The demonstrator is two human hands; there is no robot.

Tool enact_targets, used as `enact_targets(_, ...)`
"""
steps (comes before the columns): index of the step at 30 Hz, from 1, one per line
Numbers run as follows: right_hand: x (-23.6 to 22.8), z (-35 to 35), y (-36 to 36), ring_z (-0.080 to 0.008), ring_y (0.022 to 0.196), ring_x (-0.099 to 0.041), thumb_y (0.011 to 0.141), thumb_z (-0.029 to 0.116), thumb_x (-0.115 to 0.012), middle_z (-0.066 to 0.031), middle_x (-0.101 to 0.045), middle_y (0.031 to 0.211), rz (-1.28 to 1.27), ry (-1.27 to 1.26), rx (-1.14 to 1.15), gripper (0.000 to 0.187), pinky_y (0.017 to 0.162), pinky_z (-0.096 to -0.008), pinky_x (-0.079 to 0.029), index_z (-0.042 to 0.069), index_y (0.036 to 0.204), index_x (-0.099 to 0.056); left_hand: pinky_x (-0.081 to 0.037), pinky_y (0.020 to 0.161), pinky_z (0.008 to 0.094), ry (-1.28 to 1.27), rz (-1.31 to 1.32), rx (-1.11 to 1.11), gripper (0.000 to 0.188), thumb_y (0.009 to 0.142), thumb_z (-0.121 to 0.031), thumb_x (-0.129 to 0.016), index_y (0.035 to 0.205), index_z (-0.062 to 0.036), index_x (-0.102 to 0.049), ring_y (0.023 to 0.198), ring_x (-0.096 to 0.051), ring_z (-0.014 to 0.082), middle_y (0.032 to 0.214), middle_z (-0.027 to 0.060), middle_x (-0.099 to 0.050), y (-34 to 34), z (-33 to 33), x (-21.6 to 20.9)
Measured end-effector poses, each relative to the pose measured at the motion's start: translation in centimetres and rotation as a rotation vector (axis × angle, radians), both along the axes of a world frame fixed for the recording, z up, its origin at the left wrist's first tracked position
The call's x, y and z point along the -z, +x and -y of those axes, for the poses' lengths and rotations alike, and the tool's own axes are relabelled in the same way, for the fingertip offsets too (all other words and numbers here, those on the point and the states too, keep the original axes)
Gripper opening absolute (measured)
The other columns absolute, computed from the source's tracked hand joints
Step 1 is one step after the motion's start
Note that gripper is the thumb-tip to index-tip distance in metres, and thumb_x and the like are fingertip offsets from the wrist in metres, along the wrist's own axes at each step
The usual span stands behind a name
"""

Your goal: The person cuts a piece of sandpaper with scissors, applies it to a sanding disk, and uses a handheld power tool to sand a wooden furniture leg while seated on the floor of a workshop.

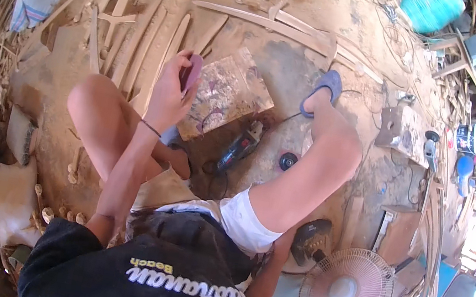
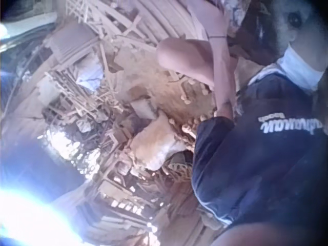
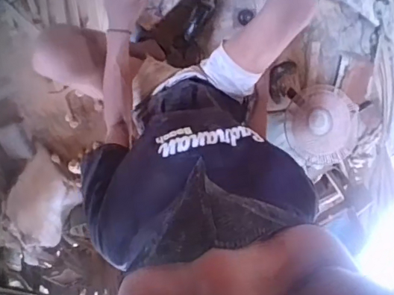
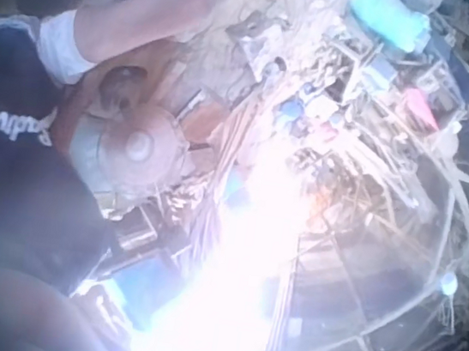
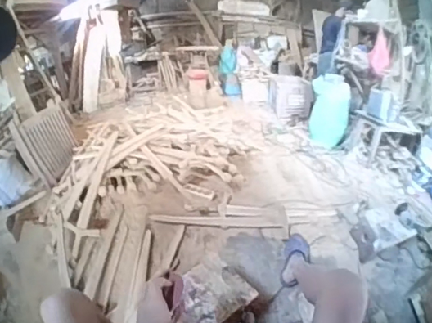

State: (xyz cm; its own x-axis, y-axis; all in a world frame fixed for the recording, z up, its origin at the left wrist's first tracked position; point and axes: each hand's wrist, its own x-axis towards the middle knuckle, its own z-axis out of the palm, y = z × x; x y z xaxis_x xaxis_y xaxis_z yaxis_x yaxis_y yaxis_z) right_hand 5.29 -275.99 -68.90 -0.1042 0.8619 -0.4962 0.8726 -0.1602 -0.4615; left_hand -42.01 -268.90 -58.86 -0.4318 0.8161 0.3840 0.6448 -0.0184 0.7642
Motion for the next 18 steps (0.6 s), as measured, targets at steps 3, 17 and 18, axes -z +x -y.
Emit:
enact_targets(3,-6.6,-3.5,-0.5,-0.0324,0.086,-0.077,0.100,0.020,-0.067,-0.0189,-0.079,0.107,0.195,0.350,0.182,0.033,0.077,-0.0450,-0.057,-0.001,0.125,-0.070,-0.035,0.115,0.0535,-0.150,-0.308,-0.224,0.075,0.066,0.001,-0.082,0.134,-0.0064,-0.051,0.138,-0.045,0.0406,0.144,0.0160,-0.052,1.7,0.3,5.5)
enact_targets(17,-12.4,-9.8,-18.5,-0.0163,0.069,-0.069,0.098,0.012,-0.073,-0.0108,-0.074,0.082,-0.451,0.458,-0.090,0.012,0.065,-0.0325,-0.055,0.001,0.099,-0.071,-0.044,0.108,0.0526,-0.160,-0.346,0.027,0.042,0.092,-0.010,-0.065,0.134,-0.0100,-0.062,0.129,-0.055,0.0423,0.144,0.0163,-0.057,-2.3,-3.1,18.1)
enact_targets(18,-11.8,-9.8,-18.2,-0.0164,0.069,-0.070,0.098,0.012,-0.073,-0.0106,-0.073,0.081,-0.462,0.404,-0.057,0.012,0.065,-0.0327,-0.055,0.000,0.098,-0.071,-0.043,0.112,0.0508,-0.197,-0.267,0.133,0.034,0.102,-0.020,-0.063,0.133,-0.0090,-0.063,0.131,-0.054,0.0426,0.141,0.0187,-0.059,-0.1,-2.6,18.0)
